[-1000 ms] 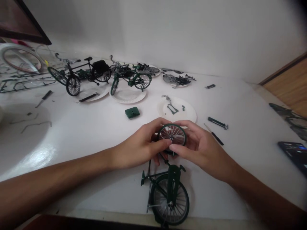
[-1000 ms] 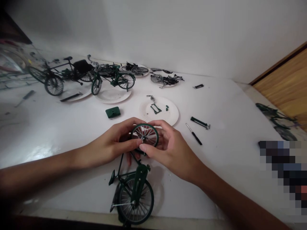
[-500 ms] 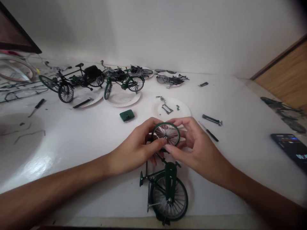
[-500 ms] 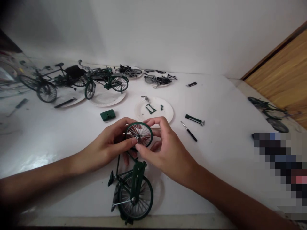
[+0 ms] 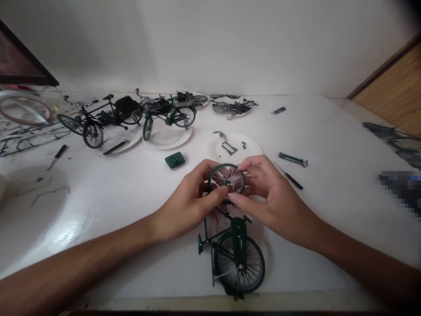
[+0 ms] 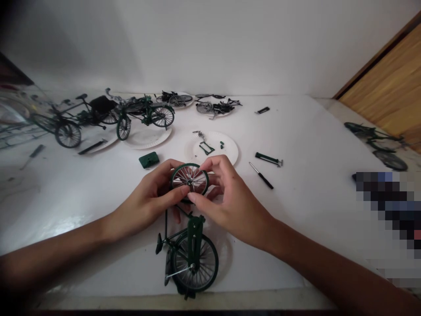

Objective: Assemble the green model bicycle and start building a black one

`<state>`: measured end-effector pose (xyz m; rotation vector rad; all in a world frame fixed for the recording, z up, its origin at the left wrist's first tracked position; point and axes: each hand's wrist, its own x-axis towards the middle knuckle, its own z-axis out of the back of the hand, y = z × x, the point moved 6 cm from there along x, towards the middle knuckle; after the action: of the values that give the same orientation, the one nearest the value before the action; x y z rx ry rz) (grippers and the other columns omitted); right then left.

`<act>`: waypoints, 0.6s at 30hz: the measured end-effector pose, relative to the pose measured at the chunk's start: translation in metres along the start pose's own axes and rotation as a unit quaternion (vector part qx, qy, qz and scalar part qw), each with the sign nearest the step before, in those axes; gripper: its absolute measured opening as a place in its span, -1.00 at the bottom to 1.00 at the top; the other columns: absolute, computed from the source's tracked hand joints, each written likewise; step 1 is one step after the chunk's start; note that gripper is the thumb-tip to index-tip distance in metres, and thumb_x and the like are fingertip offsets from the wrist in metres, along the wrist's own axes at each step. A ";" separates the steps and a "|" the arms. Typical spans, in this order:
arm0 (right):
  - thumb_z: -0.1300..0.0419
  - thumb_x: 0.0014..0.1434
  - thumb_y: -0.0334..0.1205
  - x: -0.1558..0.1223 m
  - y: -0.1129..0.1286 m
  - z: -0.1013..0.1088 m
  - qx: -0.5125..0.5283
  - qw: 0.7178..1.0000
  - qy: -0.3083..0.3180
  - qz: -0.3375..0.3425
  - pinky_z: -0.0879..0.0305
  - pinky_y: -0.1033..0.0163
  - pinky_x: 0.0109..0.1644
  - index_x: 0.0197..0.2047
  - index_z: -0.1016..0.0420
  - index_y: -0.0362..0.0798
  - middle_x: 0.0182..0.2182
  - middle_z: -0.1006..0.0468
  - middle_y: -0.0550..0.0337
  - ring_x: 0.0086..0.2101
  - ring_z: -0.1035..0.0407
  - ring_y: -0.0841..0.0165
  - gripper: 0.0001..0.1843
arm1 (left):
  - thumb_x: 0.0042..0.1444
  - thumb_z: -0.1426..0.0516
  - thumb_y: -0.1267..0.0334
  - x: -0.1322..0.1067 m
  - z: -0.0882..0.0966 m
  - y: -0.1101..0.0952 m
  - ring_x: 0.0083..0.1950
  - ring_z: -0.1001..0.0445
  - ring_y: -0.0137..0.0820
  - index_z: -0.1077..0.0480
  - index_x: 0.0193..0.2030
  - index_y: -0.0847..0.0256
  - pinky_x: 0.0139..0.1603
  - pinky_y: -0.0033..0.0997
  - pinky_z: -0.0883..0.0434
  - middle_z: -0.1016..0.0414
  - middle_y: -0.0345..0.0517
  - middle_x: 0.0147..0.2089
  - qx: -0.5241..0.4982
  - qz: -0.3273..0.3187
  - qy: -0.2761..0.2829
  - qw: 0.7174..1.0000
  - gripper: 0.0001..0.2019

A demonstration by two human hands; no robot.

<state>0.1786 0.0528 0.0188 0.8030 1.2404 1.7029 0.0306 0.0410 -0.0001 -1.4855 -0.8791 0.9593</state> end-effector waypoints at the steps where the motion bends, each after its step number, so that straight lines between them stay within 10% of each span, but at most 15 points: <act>1: -0.29 0.22 -0.27 0.001 0.000 0.000 0.007 1.000 0.002 -0.001 -0.54 0.24 -0.19 -0.03 -0.17 0.05 -0.15 -0.53 0.18 -0.21 -0.52 0.35 -0.63 | 0.32 -0.17 0.16 0.000 0.000 0.000 -0.28 -0.55 -0.39 -0.27 0.03 0.18 -0.44 -0.50 -0.56 -0.47 -0.08 -0.11 0.000 -0.001 -0.001 1.000 -0.75; 18: -0.32 0.20 -0.29 0.001 -0.004 -0.001 0.019 1.000 0.010 0.004 -0.56 0.28 -0.17 0.07 -0.24 0.05 -0.05 -0.52 0.15 -0.16 -0.52 0.37 -0.56 | 0.33 -0.16 0.18 0.000 0.000 0.000 -0.29 -0.56 -0.39 -0.26 0.03 0.17 -0.44 -0.50 -0.56 -0.48 -0.09 -0.11 0.001 -0.007 -0.002 1.000 -0.77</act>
<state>0.1785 0.0539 0.0150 0.8168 1.2877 1.7028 0.0307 0.0408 0.0000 -1.4745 -0.8899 0.9538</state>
